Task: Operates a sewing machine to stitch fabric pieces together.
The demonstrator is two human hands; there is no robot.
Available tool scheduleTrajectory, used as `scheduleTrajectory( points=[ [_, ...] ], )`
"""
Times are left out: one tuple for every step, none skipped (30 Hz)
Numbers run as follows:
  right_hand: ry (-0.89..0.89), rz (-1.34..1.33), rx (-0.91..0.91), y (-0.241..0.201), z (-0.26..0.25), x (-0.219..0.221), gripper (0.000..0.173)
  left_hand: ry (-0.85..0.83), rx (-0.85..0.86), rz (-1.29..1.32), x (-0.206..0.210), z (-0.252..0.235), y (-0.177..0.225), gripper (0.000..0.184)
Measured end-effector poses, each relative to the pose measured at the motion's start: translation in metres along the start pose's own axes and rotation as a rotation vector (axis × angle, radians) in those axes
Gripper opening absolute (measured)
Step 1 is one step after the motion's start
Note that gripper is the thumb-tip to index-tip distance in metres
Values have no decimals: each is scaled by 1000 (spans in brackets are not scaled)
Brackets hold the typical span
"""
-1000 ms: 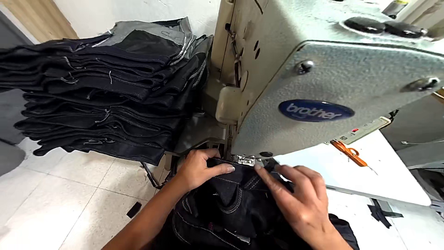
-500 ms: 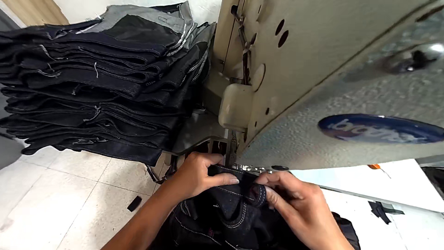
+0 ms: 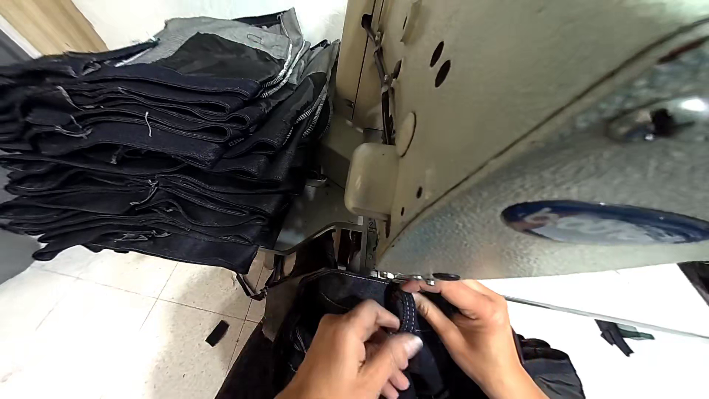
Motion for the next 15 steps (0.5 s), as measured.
scheduleTrajectory(
  points=[
    [14,34,-12,-3,0,1,10,50,-28,51,2,0,-4,19],
    [17,85,-44,-5,0,1,10,99,-39,73,4,-1,-7,17],
    [11,155,-98,-8,0,1,11,142,-31,77,6,-1,-10,16],
    [-10,233,-165,-11,1,-1,15,178,-14,73,8,-2,-13,14],
    [-46,310,-231,-13,2,-3,21,210,1,63,9,-3,-15,12],
    [-80,370,-272,-15,4,-4,27,237,3,56,11,-4,-17,10],
    [-110,400,-287,-15,6,-6,31,254,-13,56,12,-6,-17,11],
    [-135,406,-279,-14,8,-8,34,253,-27,56,11,-6,-18,15],
    [-150,396,-259,-13,9,-9,36,227,-34,30,9,-7,-17,20],
    [-158,379,-235,-12,9,-11,37,195,1,-49,6,-8,-18,24],
    [-159,366,-218,-11,9,-11,38,191,110,-207,2,-8,-21,27],
    [-157,358,-206,-10,9,-10,38,236,286,-444,-2,-7,-26,31],
    [-155,354,-197,-9,8,-10,38,318,491,-695,-6,-8,-30,31],
    [-154,354,-192,-8,8,-9,37,379,693,-892,-12,-10,-33,27],
    [-156,357,-190,-7,8,-9,36,361,851,-997,-18,-12,-33,21]
  ],
)
Point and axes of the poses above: each hand's wrist, its own z-axis away from the middle knuckle, its own x-axis out of the palm, y = z × x, the point moved 2 cm from there along -z, towards the middle knuckle, and after that the axes turned 1 degree about -y, right-handed, at the moved point
